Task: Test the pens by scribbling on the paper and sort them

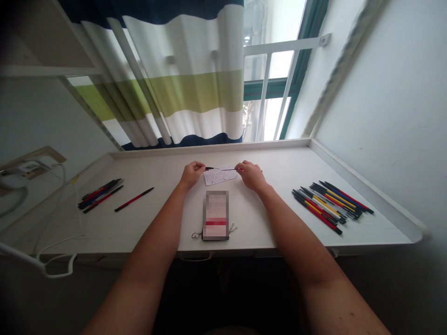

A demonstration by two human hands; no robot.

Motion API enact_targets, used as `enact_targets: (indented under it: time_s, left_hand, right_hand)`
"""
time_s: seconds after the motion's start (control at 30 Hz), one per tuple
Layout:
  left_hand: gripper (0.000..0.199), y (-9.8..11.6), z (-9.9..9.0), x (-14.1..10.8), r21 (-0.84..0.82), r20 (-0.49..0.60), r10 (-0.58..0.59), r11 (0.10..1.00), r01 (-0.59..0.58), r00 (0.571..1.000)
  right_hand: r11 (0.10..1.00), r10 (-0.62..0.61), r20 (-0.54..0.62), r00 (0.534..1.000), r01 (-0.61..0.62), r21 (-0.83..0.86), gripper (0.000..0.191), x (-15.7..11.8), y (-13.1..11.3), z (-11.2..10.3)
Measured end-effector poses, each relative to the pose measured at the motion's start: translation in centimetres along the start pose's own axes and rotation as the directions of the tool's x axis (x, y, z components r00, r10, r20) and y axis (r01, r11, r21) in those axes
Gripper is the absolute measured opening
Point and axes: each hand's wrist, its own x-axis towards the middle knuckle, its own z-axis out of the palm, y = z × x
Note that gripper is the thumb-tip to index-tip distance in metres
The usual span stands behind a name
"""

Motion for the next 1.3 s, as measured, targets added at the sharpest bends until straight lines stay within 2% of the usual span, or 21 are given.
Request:
enact_targets:
  time_s: [0.13,0.33,0.4,0.47,0.53,0.57,0.63,0.67,0.77,0.93,1.0,1.03,1.13,1.2,1.3]
  left_hand:
    - [0.004,-1.3,-1.2,0.2,0.258,0.064,0.060,0.963,-0.075,0.996]
    - [0.013,-1.6,-1.2,0.0,0.507,0.144,0.093,0.848,-0.154,0.985]
    - [0.012,-1.4,-1.2,0.1,0.567,0.160,0.092,0.807,-0.167,0.983]
    - [0.014,-1.3,-1.4,0.2,0.615,0.145,0.114,0.768,-0.180,0.983]
    - [0.026,-1.4,-1.9,0.3,0.673,0.058,0.141,0.726,-0.143,0.988]
    - [0.034,-1.5,-2.1,0.4,0.703,-0.011,0.134,0.706,-0.088,0.991]
    - [0.047,-1.9,-2.6,0.5,0.744,-0.129,0.048,0.665,0.065,0.990]
    - [0.051,-2.1,-2.8,0.6,0.756,-0.156,-0.020,0.641,0.132,0.988]
    - [0.058,-2.4,-3.0,0.6,0.790,-0.131,-0.165,0.579,0.203,0.978]
    - [0.060,-2.0,-2.9,0.2,0.810,-0.112,-0.186,0.553,0.198,0.976]
    - [0.057,-1.8,-3.0,0.1,0.796,-0.127,-0.184,0.568,0.211,0.975]
    - [0.054,-1.7,-2.9,0.1,0.781,-0.137,-0.171,0.587,0.213,0.976]
    - [0.047,-1.2,-2.4,0.3,0.728,-0.107,-0.047,0.676,0.110,0.993]
    - [0.042,-0.9,-1.4,0.4,0.706,-0.020,0.052,0.708,-0.023,0.998]
    - [0.030,-0.4,0.1,0.5,0.702,0.088,0.072,0.703,-0.114,0.993]
  right_hand:
    - [0.999,0.047,0.034,0.998,-0.046,-0.017,0.025,0.1,0.2,0.8]
    - [0.998,0.031,0.141,0.989,-0.024,-0.053,0.027,0.3,-1.1,2.4]
    - [0.999,0.002,0.165,0.986,0.006,-0.044,0.033,0.3,-1.0,2.4]
    - [0.999,0.009,0.148,0.989,-0.003,-0.038,0.046,0.2,-0.3,2.1]
    - [0.992,0.116,0.091,0.989,-0.111,-0.057,0.058,0.1,1.0,1.5]
    - [0.978,0.201,0.060,0.978,-0.196,-0.074,0.062,0.0,1.7,1.2]
    - [0.926,0.365,0.047,0.930,-0.358,-0.119,0.067,-0.2,3.3,0.7]
    - [0.906,0.411,0.074,0.908,-0.399,-0.143,0.068,-0.2,3.9,0.6]
    - [0.884,0.456,0.139,0.879,-0.428,-0.189,0.068,-0.3,5.0,0.7]
    - [0.883,0.461,0.120,0.879,-0.440,-0.166,0.065,-0.5,5.2,1.0]
    - [0.896,0.434,0.051,0.900,-0.425,-0.128,0.060,-0.4,4.9,1.0]
    - [0.919,0.382,-0.002,0.924,-0.380,-0.102,0.056,-0.3,4.6,1.1]
    - [0.995,0.087,-0.132,0.987,-0.093,-0.041,0.042,0.3,2.8,1.8]
    - [0.999,-0.042,-0.121,0.992,0.040,-0.020,0.034,0.8,1.1,2.8]
    - [0.999,-0.047,-0.049,0.998,0.047,-0.008,0.024,1.2,-0.8,4.2]
